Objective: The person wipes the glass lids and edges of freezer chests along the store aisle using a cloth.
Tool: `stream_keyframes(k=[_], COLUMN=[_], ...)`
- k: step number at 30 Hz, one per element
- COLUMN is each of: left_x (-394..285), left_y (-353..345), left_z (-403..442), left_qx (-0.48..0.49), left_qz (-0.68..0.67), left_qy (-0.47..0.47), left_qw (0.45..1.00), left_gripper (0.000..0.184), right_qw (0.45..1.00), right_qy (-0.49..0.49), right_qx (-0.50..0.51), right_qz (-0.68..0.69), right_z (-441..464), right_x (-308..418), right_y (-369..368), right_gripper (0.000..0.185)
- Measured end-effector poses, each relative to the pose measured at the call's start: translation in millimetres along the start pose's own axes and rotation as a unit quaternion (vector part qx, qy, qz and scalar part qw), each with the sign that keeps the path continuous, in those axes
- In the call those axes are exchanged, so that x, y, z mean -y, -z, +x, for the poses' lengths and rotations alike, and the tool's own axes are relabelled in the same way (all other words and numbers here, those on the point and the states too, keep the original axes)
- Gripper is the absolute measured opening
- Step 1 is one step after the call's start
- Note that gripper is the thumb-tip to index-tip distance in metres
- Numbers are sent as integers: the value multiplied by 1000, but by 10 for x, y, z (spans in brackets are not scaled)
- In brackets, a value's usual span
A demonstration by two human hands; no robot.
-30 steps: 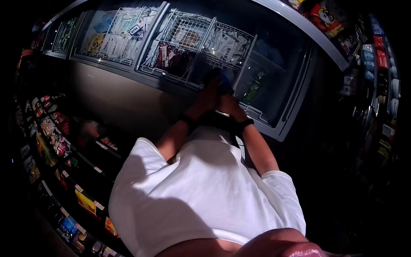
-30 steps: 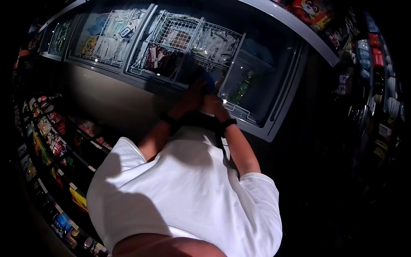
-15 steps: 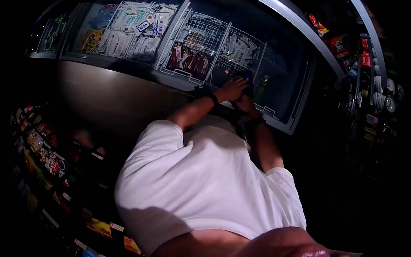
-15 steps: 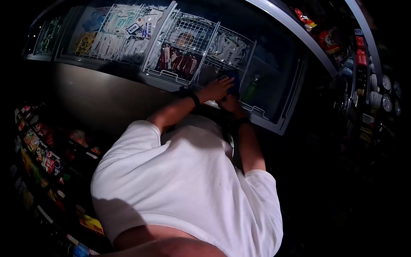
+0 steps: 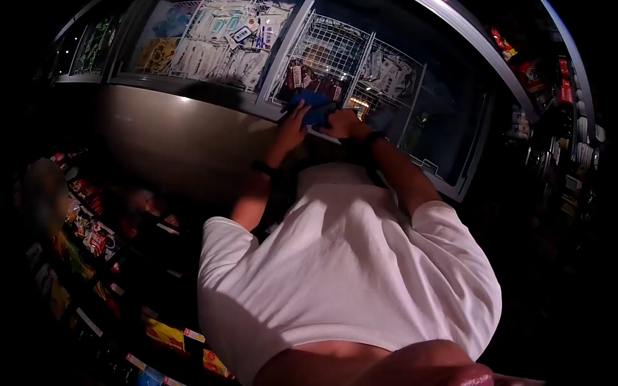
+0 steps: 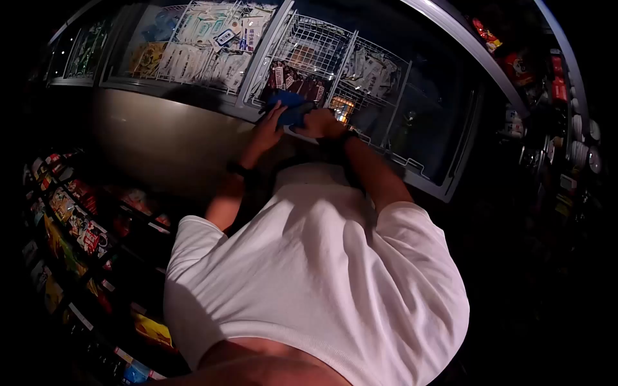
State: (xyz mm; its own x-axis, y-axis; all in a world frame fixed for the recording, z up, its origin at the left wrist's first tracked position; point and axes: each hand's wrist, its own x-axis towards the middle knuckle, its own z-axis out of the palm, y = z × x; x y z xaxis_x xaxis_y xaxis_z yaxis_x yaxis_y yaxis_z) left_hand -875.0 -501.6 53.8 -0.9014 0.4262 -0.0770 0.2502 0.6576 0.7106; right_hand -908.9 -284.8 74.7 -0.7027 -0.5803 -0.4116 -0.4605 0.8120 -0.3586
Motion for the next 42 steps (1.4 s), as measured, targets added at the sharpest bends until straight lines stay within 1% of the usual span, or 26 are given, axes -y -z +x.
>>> stream_keyframes(k=[2,4,7,10,11,12,13,17,18,21,22,23,24,25,26,27,28,29,30,31,32,34,35,37,39,42], left_x=[-10,-75,28,-263,-210,-204,-209,-940,-903,-1040,-1212,-1412,-1641,-1990,-2253,-2232,-2421,-2624,-2774,-2901,-2978,-3009,-2983,-2800,-2802,-2565], left_y=[-62,-243,-401,-314,-357,-363,-347,-515,-697,-1257,-1478,-1683,-1750,-1829,-2025,-2296,-2484,-2621,-2692,-2727,-2754,-2800,-2834,-2920,-2687,-2621], left_z=[-78,-100,59,166,197,249,296,929,1014,1530,1736,1928,1969,2065,2113,2244,2266,2266,2220,2150,2110,1981,1900,1824,1719,1683], left_qx=[-46,-88,-95,-35,-65,-44,-19,147,70,87,148,206,129,221,108,111,106,99,96,99,101,93,97,103,117,99], left_qz=[22,153,147,166,202,218,230,231,243,222,226,228,147,67,169,120,154,187,184,194,206,214,219,175,186,115], left_qy=[34,13,0,46,-30,-27,-29,32,-89,-174,-127,-83,-166,-99,-214,-273,-260,-242,-233,-256,-281,-266,-256,-255,-256,-266], left_qw=[998,984,984,984,977,975,972,961,964,955,954,948,966,968,956,948,947,947,950,942,932,935,937,945,941,952], left_gripper=[62,63,65,77,79,79,80,77,76,64,60,57,55,56,56,60,61,63,63,59,56,55,54,56,56,54], right_qw=[1000,997,994,991,985,978,965,952,945,912,880,874,866,851,856,847,819,844,846,891,837,848,823,814,807,859], right_qy=[11,38,52,25,-18,-3,3,-9,-36,-121,-167,-214,-261,-297,-360,-368,-359,-393,-354,-306,-243,-316,-351,-403,-341,-334], right_qx=[-13,-59,-89,-104,-96,-166,-237,-281,-293,-359,-426,-419,-411,-419,-357,-321,-333,-256,-267,-274,-320,-320,-327,-225,-174,-60], right_qz=[8,12,27,80,141,128,114,124,140,155,126,120,113,108,102,210,299,260,296,194,373,279,306,352,450,383], right_z=[162,264,113,-39,-153,-168,-164,-648,-746,-1132,-1348,-1541,-1725,-1916,-2183,-2367,-2554,-2742,-2834,-3038,-3067,-3206,-3234,-3314,-3407,-3305], right_x=[97,75,-101,-433,-537,-734,-909,-1866,-2133,-2854,-3012,-3217,-3445,-3676,-3742,-3962,-4095,-4264,-4582,-4499,-4733,-4557,-4468,-4063,-3672,-3587], right_y=[12,-105,-95,1,96,19,-79,24,7,-96,-132,-172,-213,-285,-163,-239,-379,-393,-763,-690,-950,-955,-964,-581,-212,-324], right_gripper=[66,64,61,56,52,49,50,46,46,50,53,53,53,53,52,54,56,56,48,43,41,46,50,55,55,47])
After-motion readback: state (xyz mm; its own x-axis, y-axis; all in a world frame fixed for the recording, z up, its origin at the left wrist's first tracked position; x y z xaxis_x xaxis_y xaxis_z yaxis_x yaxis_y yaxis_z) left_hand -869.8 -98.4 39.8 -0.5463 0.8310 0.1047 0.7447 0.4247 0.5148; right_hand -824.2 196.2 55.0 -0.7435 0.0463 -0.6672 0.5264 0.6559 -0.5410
